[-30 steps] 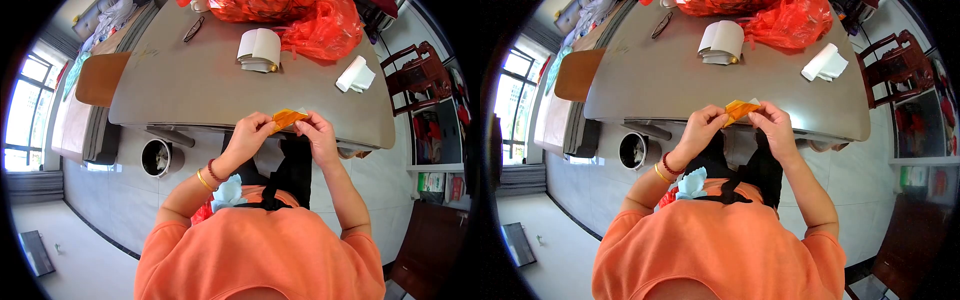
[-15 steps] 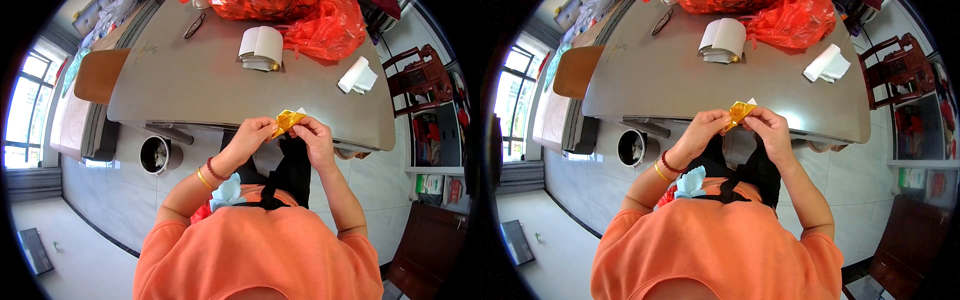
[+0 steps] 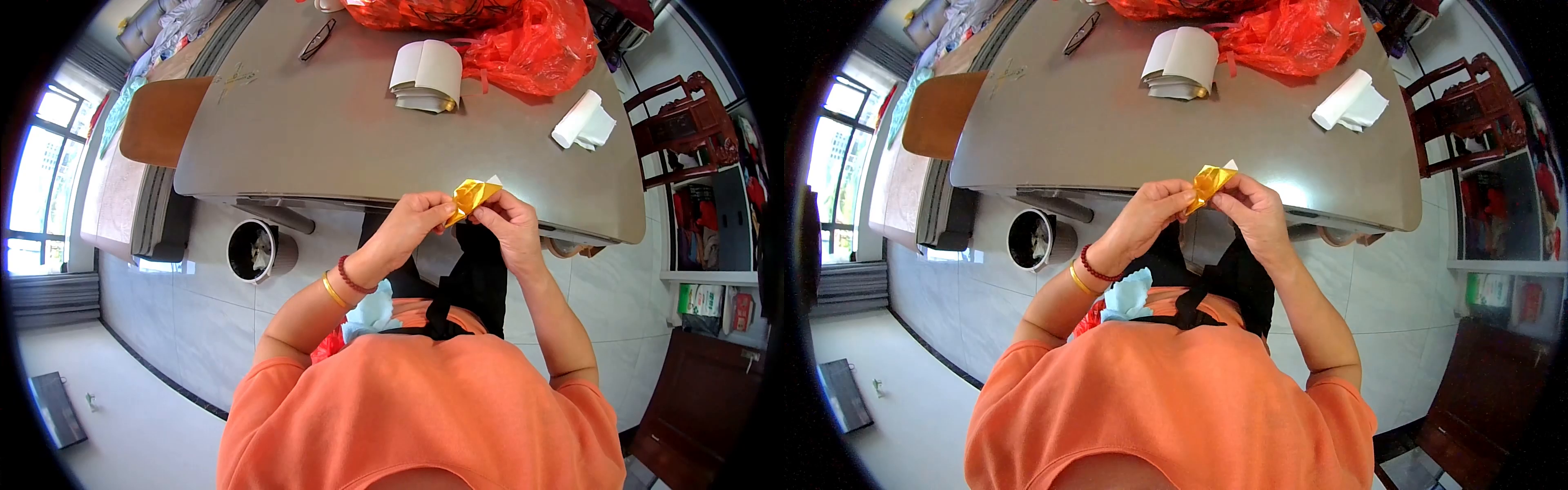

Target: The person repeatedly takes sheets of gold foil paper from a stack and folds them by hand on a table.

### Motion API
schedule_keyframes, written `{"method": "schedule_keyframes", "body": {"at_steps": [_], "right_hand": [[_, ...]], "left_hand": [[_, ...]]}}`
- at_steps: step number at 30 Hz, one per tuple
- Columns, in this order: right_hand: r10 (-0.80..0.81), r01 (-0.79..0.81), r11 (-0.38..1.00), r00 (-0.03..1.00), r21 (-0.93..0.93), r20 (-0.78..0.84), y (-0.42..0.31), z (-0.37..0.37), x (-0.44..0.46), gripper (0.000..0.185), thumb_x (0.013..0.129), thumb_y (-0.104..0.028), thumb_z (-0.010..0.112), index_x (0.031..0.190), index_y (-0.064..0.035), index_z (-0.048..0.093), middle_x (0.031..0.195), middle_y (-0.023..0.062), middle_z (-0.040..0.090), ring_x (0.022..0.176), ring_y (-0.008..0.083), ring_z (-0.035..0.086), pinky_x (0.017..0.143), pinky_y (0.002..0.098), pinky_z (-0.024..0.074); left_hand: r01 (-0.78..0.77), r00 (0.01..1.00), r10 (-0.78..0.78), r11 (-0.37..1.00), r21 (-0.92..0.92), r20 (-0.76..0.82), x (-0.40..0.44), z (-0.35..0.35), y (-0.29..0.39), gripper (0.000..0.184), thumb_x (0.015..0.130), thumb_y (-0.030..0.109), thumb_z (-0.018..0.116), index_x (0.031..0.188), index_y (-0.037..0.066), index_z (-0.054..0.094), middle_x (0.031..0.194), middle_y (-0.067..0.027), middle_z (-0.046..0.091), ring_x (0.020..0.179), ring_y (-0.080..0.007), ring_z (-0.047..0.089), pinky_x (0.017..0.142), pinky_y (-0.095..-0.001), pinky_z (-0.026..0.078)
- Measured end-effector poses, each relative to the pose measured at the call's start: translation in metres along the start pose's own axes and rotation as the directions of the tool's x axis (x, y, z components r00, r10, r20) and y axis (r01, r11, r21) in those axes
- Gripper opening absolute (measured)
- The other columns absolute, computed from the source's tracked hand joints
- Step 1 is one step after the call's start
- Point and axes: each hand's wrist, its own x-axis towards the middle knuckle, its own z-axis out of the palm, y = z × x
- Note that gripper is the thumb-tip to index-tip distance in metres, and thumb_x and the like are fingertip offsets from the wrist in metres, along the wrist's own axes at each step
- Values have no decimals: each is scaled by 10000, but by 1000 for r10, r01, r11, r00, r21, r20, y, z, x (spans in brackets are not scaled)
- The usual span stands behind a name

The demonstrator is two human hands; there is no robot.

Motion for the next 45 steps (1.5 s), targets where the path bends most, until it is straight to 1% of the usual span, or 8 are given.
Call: {"method": "schedule_keyframes", "body": {"at_steps": [3,20,27,29,31,35,41,45], "right_hand": [[27,-27,990,1000,-140,0,2,-7,-2,153,924,-51,651,1064,9,652,955,2,659,870,70,604,817,212,482],[-24,24,995,1000,-98,-2,5,0,-1,140,924,-15,637,1062,6,647,984,0,643,875,72,594,825,222,483],[7,-14,997,995,-70,-104,13,-2,-3,168,906,-58,655,1057,16,662,945,25,669,846,90,617,770,249,503],[-218,109,873,959,-475,-181,7,-5,-1,158,870,-64,678,1014,-2,668,884,49,658,805,117,627,727,257,501],[-506,226,539,857,-812,-97,-9,4,4,114,792,-68,695,897,-46,658,785,92,603,695,209,624,625,306,491],[-636,286,-34,733,-958,242,-10,0,12,90,753,-109,680,765,-74,598,714,79,547,574,288,558,529,392,456],[-580,225,-16,792,-974,193,-7,7,7,89,752,-110,674,759,-66,597,704,81,545,557,292,571,512,387,461],[-582,240,99,801,-966,140,-4,5,6,83,754,-102,667,754,-62,595,695,84,541,555,292,578,512,387,469]], "left_hand": [[-6,999,6,1000,9,-36,-2,4,4,194,991,210,576,968,41,670,822,36,579,743,-52,503,696,-192,426],[-4,997,4,1000,12,-73,-1,6,3,209,987,180,555,950,8,669,792,35,560,733,-63,463,689,-218,403],[-99,981,160,903,419,-113,0,6,3,202,968,162,557,960,-14,657,800,-53,594,710,-161,533,661,-288,436],[-175,946,315,698,695,-78,-4,8,14,201,957,159,565,1012,-17,647,853,-112,628,750,-236,592,703,-333,463],[-212,917,393,612,762,-60,-2,4,9,209,936,169,592,1015,-18,638,872,-154,618,784,-317,596,718,-380,472],[-167,873,485,381,909,-43,-4,16,10,248,885,199,665,1018,-8,631,896,-167,604,818,-372,602,717,-411,488],[-124,736,675,81,989,37,0,22,5,294,840,160,693,1086,23,608,919,-160,573,813,-350,602,701,-409,507],[-147,718,696,171,974,-14,-1,18,8,286,842,121,673,1098,20,596,899,-158,576,816,-351,600,718,-420,506]]}}
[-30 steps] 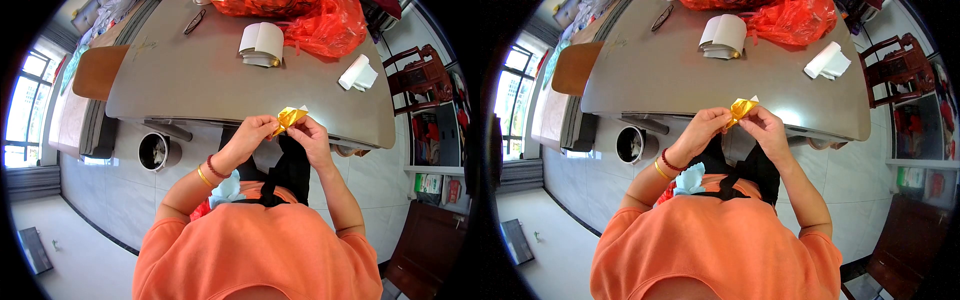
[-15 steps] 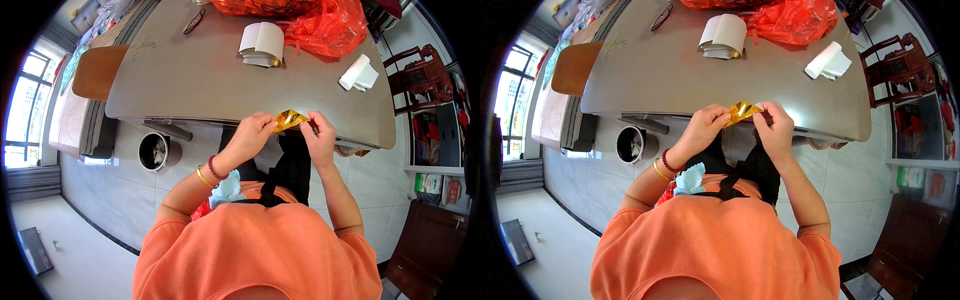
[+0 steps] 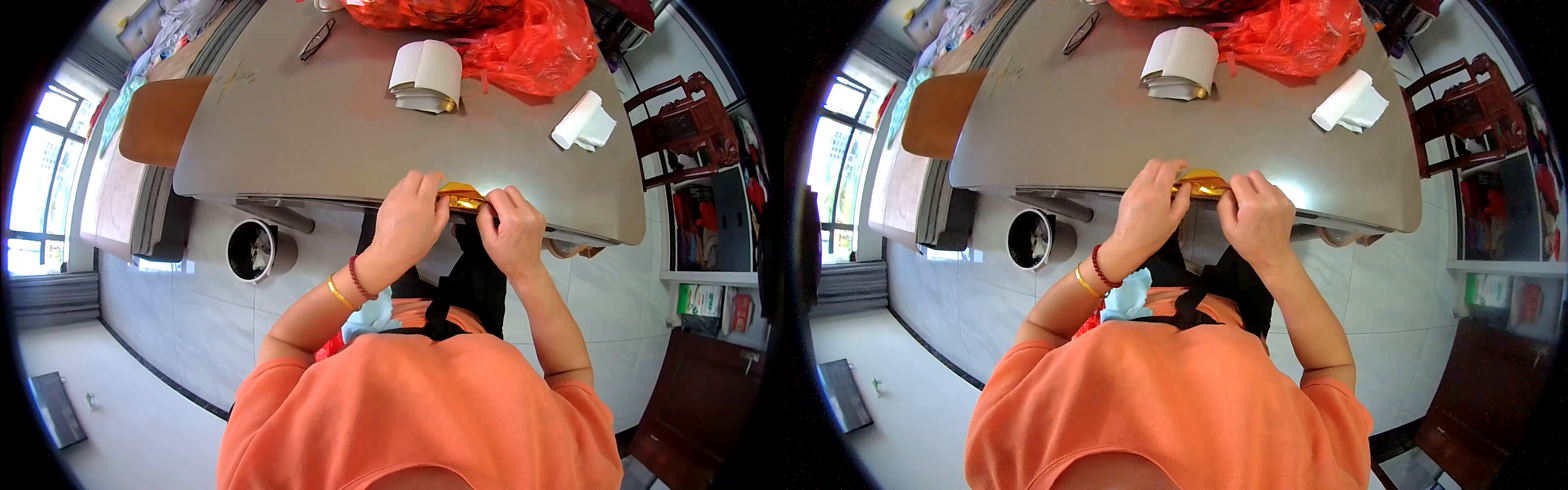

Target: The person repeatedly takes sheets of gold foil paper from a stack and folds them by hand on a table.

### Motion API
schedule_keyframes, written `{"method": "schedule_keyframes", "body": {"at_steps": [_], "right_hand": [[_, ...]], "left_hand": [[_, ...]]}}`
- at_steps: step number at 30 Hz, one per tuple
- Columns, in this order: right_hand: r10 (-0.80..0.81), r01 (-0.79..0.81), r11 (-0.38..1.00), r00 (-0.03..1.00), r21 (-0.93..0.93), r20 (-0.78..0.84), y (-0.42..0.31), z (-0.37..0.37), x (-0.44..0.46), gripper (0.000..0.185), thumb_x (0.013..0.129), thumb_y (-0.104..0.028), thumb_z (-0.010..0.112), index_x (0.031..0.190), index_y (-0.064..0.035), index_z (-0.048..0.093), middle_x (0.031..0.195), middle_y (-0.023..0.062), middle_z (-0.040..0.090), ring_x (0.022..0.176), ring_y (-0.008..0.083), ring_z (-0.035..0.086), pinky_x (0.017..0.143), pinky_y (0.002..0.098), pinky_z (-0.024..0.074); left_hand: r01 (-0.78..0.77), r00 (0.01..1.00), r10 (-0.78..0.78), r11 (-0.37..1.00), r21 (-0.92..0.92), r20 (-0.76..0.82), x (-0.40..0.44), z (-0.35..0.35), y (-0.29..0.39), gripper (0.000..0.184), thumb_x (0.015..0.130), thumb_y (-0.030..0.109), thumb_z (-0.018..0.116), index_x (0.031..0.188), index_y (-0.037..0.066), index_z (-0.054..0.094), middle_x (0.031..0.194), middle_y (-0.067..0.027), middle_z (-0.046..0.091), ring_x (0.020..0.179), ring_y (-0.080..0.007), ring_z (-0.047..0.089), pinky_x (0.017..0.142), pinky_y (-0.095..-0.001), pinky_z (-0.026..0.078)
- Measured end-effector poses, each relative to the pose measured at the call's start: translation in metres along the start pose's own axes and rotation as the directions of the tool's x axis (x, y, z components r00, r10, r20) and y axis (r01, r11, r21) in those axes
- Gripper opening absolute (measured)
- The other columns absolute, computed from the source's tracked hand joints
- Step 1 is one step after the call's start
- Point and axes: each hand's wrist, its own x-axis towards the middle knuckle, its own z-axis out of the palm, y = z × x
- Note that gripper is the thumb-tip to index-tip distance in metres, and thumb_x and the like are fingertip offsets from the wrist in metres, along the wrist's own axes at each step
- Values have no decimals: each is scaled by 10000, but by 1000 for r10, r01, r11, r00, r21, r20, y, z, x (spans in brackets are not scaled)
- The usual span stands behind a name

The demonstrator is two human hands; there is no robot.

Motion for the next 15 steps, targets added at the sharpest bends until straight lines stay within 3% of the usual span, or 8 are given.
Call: {"method": "schedule_keyframes", "body": {"at_steps": [2,5,8,11,14,15], "right_hand": [[58,-57,997,998,44,-10,3,1,-1,79,753,-97,664,748,-61,594,693,85,541,557,292,581,515,386,472],[-30,29,999,999,-17,-41,-2,4,0,93,769,-104,678,753,-63,597,694,85,543,551,289,576,510,385,468],[-79,80,994,997,-80,19,-3,2,0,116,792,-120,694,761,-67,596,700,86,544,547,285,575,506,384,465],[-84,84,987,996,-136,4,3,1,1,133,807,-134,701,762,-73,591,707,84,545,546,284,575,503,382,463],[-99,104,986,994,-127,45,2,-1,3,129,805,-126,694,757,-74,587,711,84,545,553,284,579,506,379,463],[-129,135,986,990,-101,62,2,-1,3,127,804,-124,693,756,-75,586,711,84,544,555,283,579,508,379,465]], "left_hand": [[75,997,-74,995,-72,8,2,-4,-2,274,852,95,652,1107,18,588,885,-157,574,811,-351,597,727,-428,504],[-113,986,102,990,-81,-130,3,5,-10,284,844,43,619,1125,28,583,857,-133,581,794,-326,588,734,-421,493],[-235,971,238,964,120,-8,6,-8,-7,315,821,4,593,1134,39,591,851,-107,596,788,-306,580,739,-399,483],[-387,915,363,914,120,177,3,-11,-9,348,791,3,602,1135,55,599,848,-89,605,799,-284,580,746,-380,477],[-409,904,404,913,7,140,-2,-5,-8,335,824,-3,580,1153,59,589,832,-102,605,772,-300,587,725,-402,487],[-311,947,313,950,-45,77,-2,-2,-11,324,836,-5,569,1153,60,587,826,-109,605,760,-307,590,717,-412,489]]}}
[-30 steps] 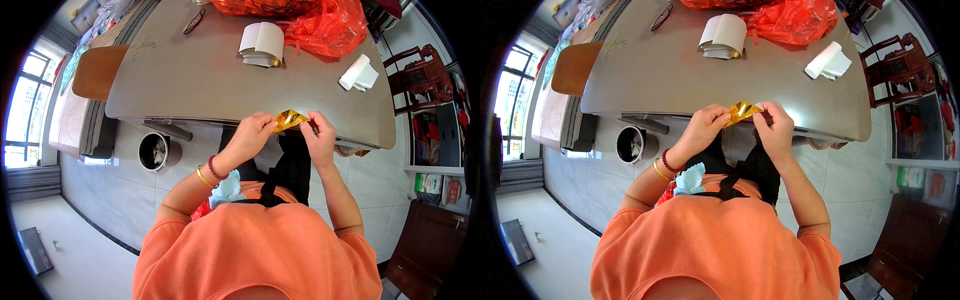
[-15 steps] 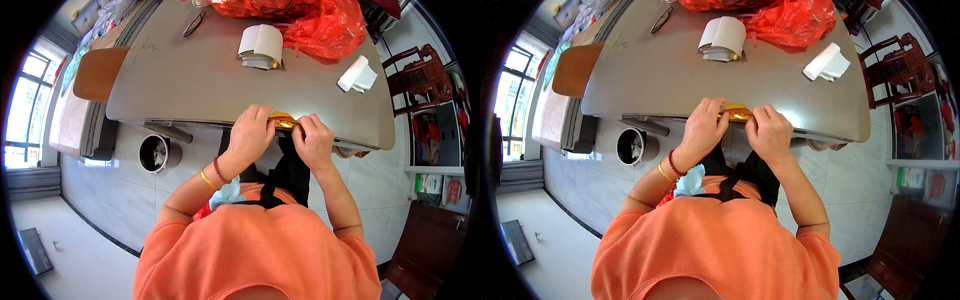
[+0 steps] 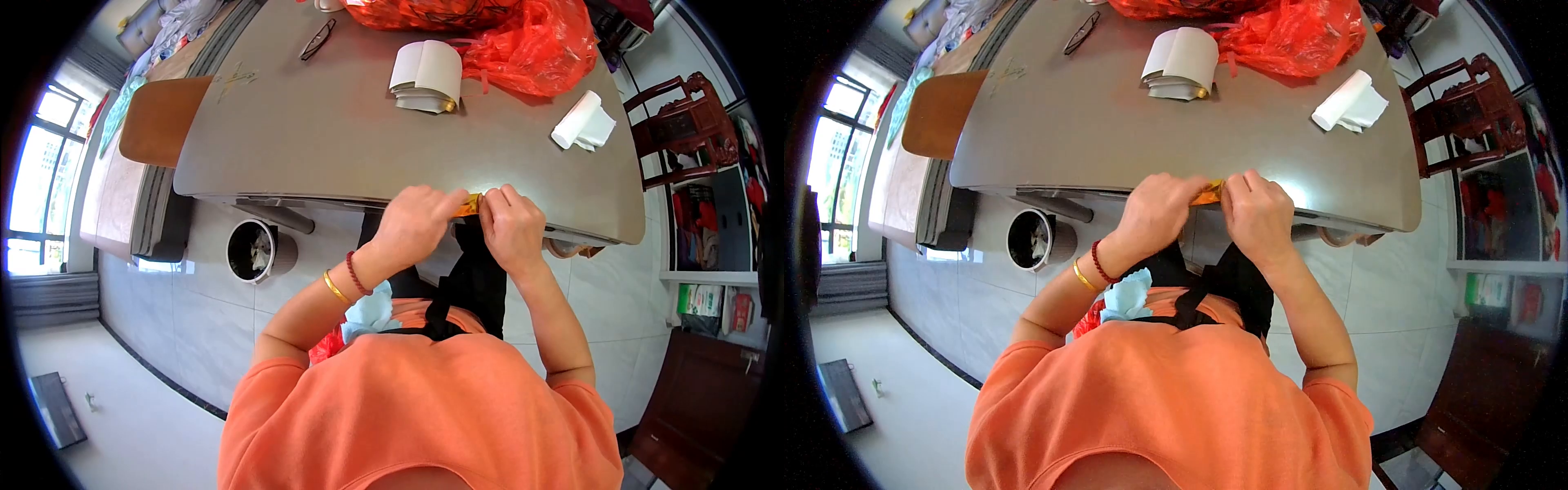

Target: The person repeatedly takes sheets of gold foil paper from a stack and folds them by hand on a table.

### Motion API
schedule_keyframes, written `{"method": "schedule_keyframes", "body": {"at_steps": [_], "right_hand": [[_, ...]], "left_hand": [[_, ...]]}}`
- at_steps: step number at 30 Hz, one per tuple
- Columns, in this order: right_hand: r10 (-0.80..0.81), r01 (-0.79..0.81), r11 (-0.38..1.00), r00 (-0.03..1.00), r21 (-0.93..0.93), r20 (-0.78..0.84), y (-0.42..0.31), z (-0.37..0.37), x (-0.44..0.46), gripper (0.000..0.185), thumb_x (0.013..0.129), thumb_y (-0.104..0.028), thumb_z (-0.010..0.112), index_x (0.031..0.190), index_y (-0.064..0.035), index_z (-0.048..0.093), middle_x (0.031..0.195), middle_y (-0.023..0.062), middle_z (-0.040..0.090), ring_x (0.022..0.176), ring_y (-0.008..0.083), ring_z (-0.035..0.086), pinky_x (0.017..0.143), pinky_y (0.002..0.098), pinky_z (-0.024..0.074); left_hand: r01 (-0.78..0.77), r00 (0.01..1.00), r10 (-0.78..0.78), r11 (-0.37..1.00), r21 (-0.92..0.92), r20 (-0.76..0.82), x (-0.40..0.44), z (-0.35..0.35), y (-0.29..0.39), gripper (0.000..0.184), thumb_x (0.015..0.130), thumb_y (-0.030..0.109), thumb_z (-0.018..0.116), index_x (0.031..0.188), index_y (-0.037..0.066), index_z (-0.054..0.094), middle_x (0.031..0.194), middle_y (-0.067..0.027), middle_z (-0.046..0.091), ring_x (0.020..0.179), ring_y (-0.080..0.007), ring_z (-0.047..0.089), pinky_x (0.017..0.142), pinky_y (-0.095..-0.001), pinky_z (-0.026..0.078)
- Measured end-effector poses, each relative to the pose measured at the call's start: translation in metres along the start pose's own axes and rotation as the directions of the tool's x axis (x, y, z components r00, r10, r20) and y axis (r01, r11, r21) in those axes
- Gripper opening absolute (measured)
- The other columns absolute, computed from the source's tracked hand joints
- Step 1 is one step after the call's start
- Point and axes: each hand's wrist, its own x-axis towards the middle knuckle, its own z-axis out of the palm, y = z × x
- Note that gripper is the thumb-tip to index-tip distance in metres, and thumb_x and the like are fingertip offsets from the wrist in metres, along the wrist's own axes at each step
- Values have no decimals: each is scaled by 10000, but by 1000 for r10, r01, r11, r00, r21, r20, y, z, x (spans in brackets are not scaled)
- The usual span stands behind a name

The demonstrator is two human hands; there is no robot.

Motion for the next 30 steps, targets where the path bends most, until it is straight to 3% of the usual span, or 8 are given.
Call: {"method": "schedule_keyframes", "body": {"at_steps": [3,11,15,18,21,26,28,30], "right_hand": [[-55,52,996,998,69,40,-4,-3,1,124,815,-108,683,755,-63,584,706,94,540,568,291,575,520,384,461],[217,-272,883,959,383,181,-2,-6,7,176,851,-146,666,759,-12,598,707,144,565,598,335,568,548,395,438],[243,-357,794,928,492,281,10,-5,13,158,873,-79,649,775,30,592,658,110,520,572,162,461,543,308,376],[317,-440,682,897,584,307,22,-5,27,210,921,-108,627,749,2,578,656,4,512,588,77,438,530,259,348],[420,-556,441,822,705,385,41,-15,65,260,960,-144,592,728,-32,556,645,-33,485,578,47,424,521,227,327],[408,-272,607,913,746,1,45,-49,191,298,980,-181,562,704,-74,531,614,-41,451,546,33,399,504,216,295],[402,-192,627,910,755,-103,65,-46,255,333,918,-244,634,681,-21,567,581,-21,482,535,37,438,487,237,335],[346,-197,834,915,516,-209,94,-36,324,368,891,-319,650,725,6,608,596,69,559,565,149,534,560,309,423]], "left_hand": [[238,963,-256,954,-181,-82,4,1,-7,270,881,-7,532,1140,55,577,808,-151,607,715,-345,603,673,-441,498],[206,972,-223,960,-187,-74,5,-11,-7,300,873,-12,556,1167,48,554,705,-126,561,622,-275,578,611,-363,478],[316,945,-325,884,-345,33,11,-21,-9,339,898,23,582,1234,48,544,699,-82,549,601,-186,537,611,-317,468],[341,912,-403,851,-399,-79,16,-39,-21,374,898,117,641,1258,86,546,707,-97,600,620,-250,594,612,-351,497],[398,855,-476,856,-331,-204,12,-47,-63,335,894,103,652,1220,83,578,689,-78,581,589,-206,568,584,-317,475],[504,781,-560,827,-250,-277,-6,-46,-110,209,897,91,628,1103,55,630,716,-98,594,609,-219,569,601,-328,468],[521,765,-578,815,-255,-284,-6,-45,-104,176,898,85,616,1068,48,642,736,-110,605,628,-233,578,616,-333,473],[454,798,-504,864,-220,-331,-6,-42,-104,150,896,78,605,1034,42,652,770,-121,620,656,-256,591,627,-340,478]]}}
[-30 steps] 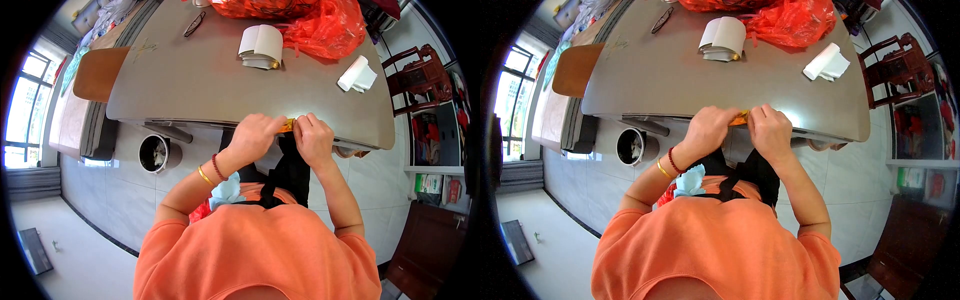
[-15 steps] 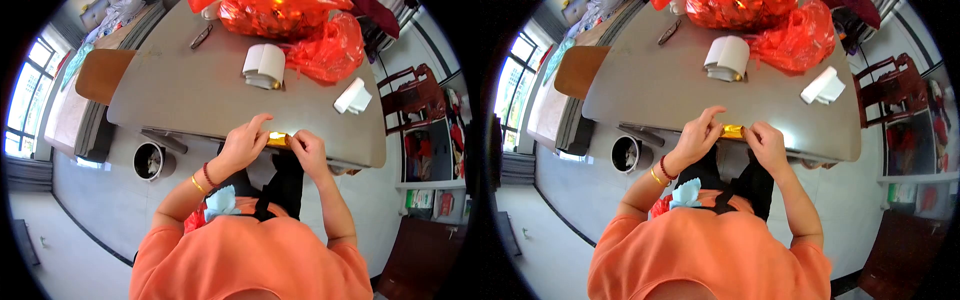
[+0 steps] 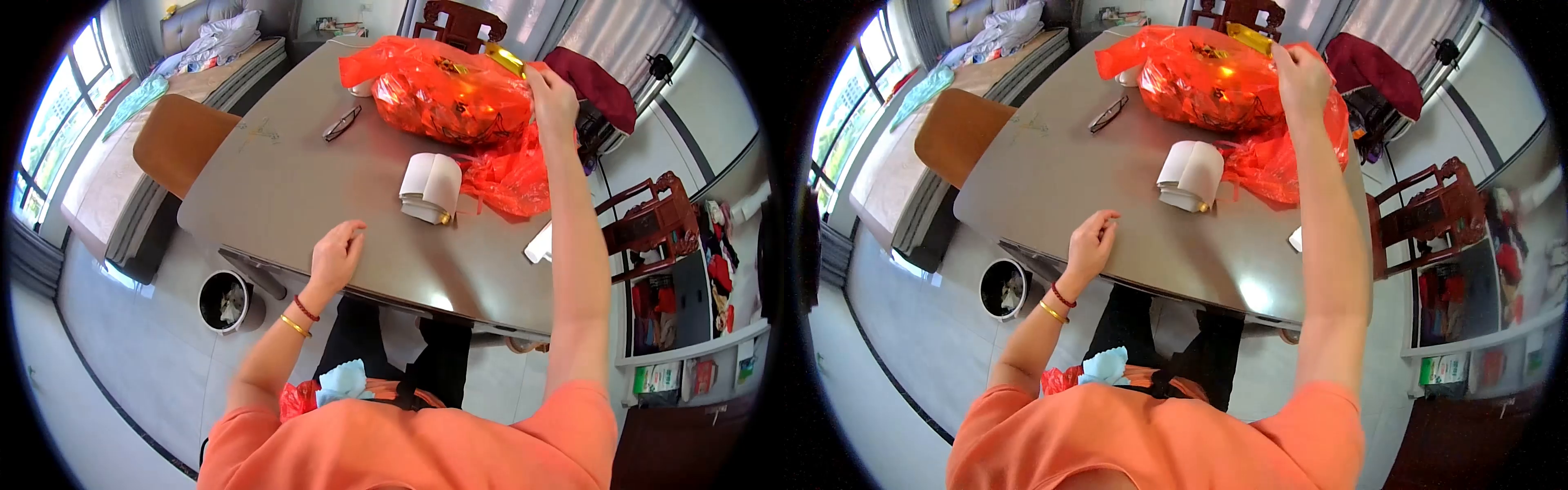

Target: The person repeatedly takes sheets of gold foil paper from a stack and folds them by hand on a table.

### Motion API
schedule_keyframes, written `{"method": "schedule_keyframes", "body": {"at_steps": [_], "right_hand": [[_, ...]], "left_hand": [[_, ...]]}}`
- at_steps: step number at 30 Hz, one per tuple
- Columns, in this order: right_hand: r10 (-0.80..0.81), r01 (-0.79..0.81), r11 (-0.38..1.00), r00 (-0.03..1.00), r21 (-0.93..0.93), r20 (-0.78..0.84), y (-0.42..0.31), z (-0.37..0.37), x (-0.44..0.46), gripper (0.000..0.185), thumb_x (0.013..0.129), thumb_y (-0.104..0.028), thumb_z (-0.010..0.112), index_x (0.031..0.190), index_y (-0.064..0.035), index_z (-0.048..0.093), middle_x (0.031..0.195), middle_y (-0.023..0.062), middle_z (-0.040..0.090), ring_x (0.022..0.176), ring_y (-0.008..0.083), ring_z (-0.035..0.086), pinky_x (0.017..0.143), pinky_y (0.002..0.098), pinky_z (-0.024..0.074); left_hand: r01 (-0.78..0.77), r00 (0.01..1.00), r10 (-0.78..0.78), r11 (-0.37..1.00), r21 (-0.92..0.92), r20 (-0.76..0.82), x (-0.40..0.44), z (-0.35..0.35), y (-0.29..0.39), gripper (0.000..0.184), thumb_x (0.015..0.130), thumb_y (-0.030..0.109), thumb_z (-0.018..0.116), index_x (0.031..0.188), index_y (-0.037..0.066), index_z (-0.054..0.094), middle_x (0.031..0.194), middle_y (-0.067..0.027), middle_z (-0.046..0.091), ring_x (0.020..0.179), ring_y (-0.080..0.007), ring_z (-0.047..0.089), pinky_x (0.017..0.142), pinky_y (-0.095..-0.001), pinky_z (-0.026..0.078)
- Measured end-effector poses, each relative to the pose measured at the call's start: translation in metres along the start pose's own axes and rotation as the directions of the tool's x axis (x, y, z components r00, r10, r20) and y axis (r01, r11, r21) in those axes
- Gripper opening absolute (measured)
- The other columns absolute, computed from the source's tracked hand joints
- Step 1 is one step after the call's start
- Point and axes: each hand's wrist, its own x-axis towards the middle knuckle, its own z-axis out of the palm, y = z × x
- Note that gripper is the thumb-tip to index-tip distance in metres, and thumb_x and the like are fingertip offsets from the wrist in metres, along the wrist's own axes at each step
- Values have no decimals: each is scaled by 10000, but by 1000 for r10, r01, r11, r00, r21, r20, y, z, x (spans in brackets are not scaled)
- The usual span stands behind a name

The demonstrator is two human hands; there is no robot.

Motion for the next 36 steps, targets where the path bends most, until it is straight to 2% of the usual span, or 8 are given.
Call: {"method": "schedule_keyframes", "body": {"at_steps": [4,8,12,18,24,30,33,36], "right_hand": [[-115,113,978,993,-175,-4,-11,28,14,354,887,-346,662,820,1,674,709,151,658,677,264,632,660,356,479],[-332,354,935,842,29,426,-12,45,-83,215,860,-235,688,870,-22,658,783,129,628,757,297,631,721,384,495],[36,297,914,622,-278,782,19,42,-129,615,713,-255,817,1215,-10,558,1163,135,567,1088,263,562,928,361,472],[66,312,892,625,-327,778,55,50,-138,739,692,-263,825,1303,-18,489,1243,152,540,1183,285,526,983,383,450],[48,357,874,612,-330,789,52,43,-151,415,777,-200,732,1116,-2,598,1119,140,618,1089,347,574,937,420,464],[-313,564,778,729,-276,609,51,34,-179,99,822,-120,632,887,-47,643,894,104,619,975,288,598,908,414,452],[-610,792,500,609,-349,508,21,28,-206,86,810,-129,600,865,-72,633,860,85,600,948,244,591,908,419,441],[-634,826,495,556,-270,538,14,24,-256,113,801,-157,585,859,-69,626,870,70,599,972,230,583,904,422,439]], "left_hand": [[36,999,-35,998,-44,17,2,-9,4,135,893,79,609,1015,36,648,799,-124,633,676,-275,602,631,-354,485],[-27,1000,26,998,-52,-14,0,-5,0,117,886,77,620,993,38,648,812,-121,644,704,-287,623,642,-362,497],[-115,993,116,993,9,-18,0,-3,-2,125,886,62,620,1002,36,657,820,-117,646,674,-259,610,621,-336,482],[-134,989,135,991,8,-56,-2,1,-4,115,883,66,622,988,38,660,838,-113,650,683,-257,618,627,-338,492],[-115,993,116,992,44,-16,-2,0,-2,119,873,80,634,984,54,668,828,-109,652,687,-249,626,632,-336,497],[-134,990,136,988,79,-23,-2,1,-3,126,870,86,635,990,65,668,830,-95,650,691,-232,631,634,-337,502],[-112,994,110,986,120,26,-4,-1,-3,214,837,106,675,1047,72,659,975,-105,653,844,-257,642,724,-363,517],[-391,919,394,903,175,21,-11,4,13,347,777,141,727,1106,70,643,1147,-107,615,1041,-291,586,870,-401,488]]}}
